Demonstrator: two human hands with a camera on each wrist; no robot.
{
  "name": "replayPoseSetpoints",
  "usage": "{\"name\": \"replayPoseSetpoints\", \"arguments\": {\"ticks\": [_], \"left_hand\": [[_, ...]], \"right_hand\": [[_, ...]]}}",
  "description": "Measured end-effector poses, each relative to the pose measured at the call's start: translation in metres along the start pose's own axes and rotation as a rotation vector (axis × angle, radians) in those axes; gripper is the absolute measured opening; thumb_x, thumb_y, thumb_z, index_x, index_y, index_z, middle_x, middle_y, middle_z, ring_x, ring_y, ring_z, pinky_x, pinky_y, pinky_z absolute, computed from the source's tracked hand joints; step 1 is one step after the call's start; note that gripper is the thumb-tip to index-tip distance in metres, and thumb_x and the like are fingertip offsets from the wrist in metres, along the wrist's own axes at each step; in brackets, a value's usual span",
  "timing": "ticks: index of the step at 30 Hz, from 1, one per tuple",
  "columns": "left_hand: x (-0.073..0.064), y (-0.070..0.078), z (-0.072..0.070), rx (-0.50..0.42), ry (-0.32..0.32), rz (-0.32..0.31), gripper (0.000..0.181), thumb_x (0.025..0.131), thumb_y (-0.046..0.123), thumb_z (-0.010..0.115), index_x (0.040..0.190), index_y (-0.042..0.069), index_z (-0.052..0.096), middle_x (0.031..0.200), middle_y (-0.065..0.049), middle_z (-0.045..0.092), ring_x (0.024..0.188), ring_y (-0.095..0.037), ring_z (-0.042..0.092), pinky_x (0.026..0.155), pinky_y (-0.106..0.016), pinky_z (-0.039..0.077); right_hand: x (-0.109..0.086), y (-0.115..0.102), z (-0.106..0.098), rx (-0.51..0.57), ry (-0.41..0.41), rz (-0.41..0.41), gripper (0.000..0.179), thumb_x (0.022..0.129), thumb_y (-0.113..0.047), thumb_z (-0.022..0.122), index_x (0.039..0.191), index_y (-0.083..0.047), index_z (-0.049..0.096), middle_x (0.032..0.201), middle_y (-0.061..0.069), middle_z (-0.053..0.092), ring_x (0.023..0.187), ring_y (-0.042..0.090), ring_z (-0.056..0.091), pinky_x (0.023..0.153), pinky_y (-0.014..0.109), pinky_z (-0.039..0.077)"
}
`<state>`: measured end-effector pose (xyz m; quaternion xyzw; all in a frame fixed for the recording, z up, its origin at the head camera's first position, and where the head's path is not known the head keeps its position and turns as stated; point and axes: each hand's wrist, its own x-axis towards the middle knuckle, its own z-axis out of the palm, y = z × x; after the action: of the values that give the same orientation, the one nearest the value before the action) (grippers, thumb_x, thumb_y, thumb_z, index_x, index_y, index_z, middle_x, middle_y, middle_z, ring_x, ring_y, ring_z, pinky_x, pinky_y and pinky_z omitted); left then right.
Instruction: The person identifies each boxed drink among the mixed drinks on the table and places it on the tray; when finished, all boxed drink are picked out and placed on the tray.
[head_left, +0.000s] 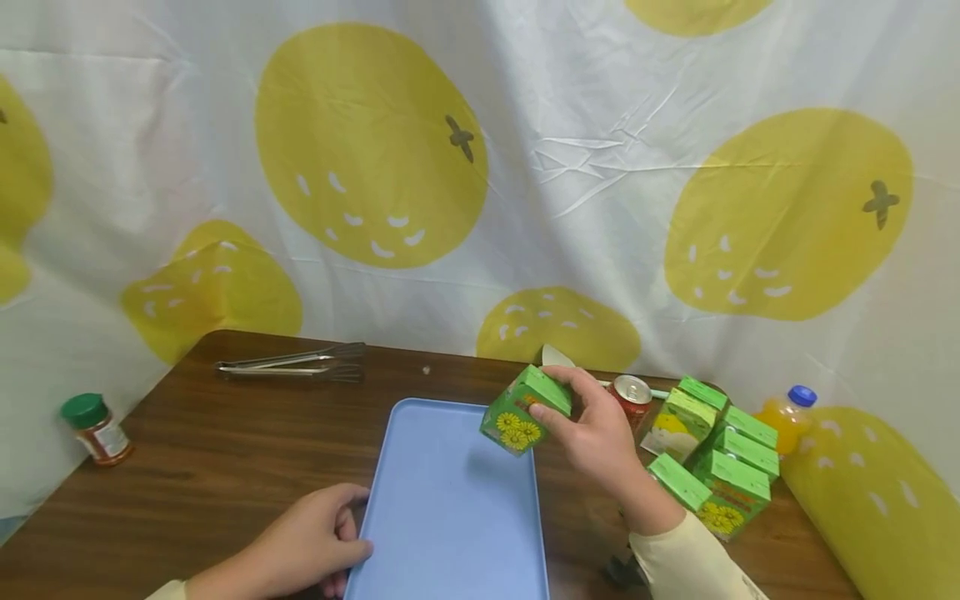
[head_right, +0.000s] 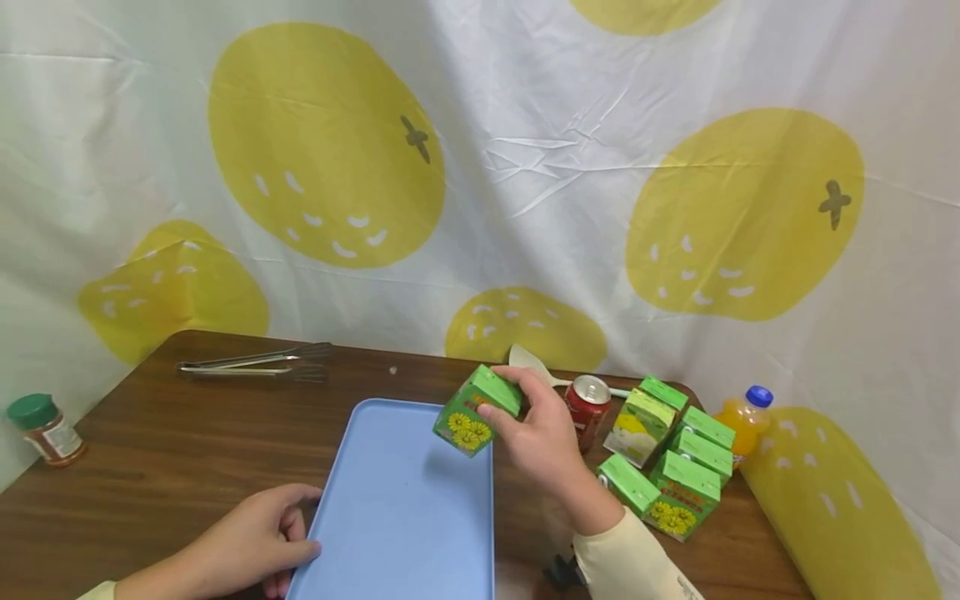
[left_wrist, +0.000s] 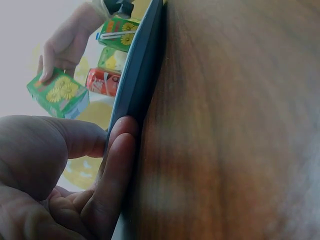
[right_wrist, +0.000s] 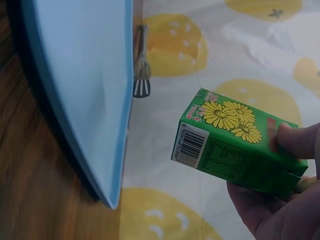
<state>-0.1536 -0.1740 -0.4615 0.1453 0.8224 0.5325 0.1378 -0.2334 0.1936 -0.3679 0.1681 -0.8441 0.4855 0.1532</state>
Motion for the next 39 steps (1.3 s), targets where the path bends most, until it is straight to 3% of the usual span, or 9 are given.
{"name": "replayPoseSetpoints", "arguments": {"ticks": [12, 26, 39], "left_hand": [[0.001, 0.0, 0.001, -0.001, 0.0, -0.007, 0.075, 0.093, 0.003, 0.08, 0.151, -0.025, 0.042, 0.071, -0.01, 0.067, 0.049, -0.027, 0.069, 0.044, -0.041, 0.058], [0.001, 0.0, 0.0, 0.01, 0.005, -0.042, 0.074, 0.093, 0.006, 0.082, 0.15, -0.023, 0.046, 0.071, -0.009, 0.067, 0.05, -0.026, 0.068, 0.045, -0.039, 0.058], [0.001, 0.001, -0.001, 0.015, 0.004, -0.041, 0.074, 0.092, 0.005, 0.082, 0.151, -0.022, 0.046, 0.072, -0.009, 0.067, 0.05, -0.025, 0.068, 0.044, -0.037, 0.057]], "right_hand": [[0.017, 0.003, 0.04, 0.036, -0.071, -0.019, 0.045, 0.098, -0.009, 0.086, 0.14, -0.011, 0.073, 0.12, 0.007, 0.071, 0.097, 0.021, 0.067, 0.08, 0.032, 0.059], [0.042, 0.005, 0.082, -0.027, -0.137, -0.091, 0.049, 0.096, -0.011, 0.088, 0.143, -0.009, 0.072, 0.122, 0.006, 0.071, 0.1, 0.021, 0.065, 0.085, 0.043, 0.057], [0.06, 0.009, 0.108, -0.052, -0.212, -0.171, 0.045, 0.097, -0.011, 0.087, 0.14, -0.007, 0.072, 0.127, 0.009, 0.072, 0.104, 0.023, 0.068, 0.089, 0.044, 0.059]]}}
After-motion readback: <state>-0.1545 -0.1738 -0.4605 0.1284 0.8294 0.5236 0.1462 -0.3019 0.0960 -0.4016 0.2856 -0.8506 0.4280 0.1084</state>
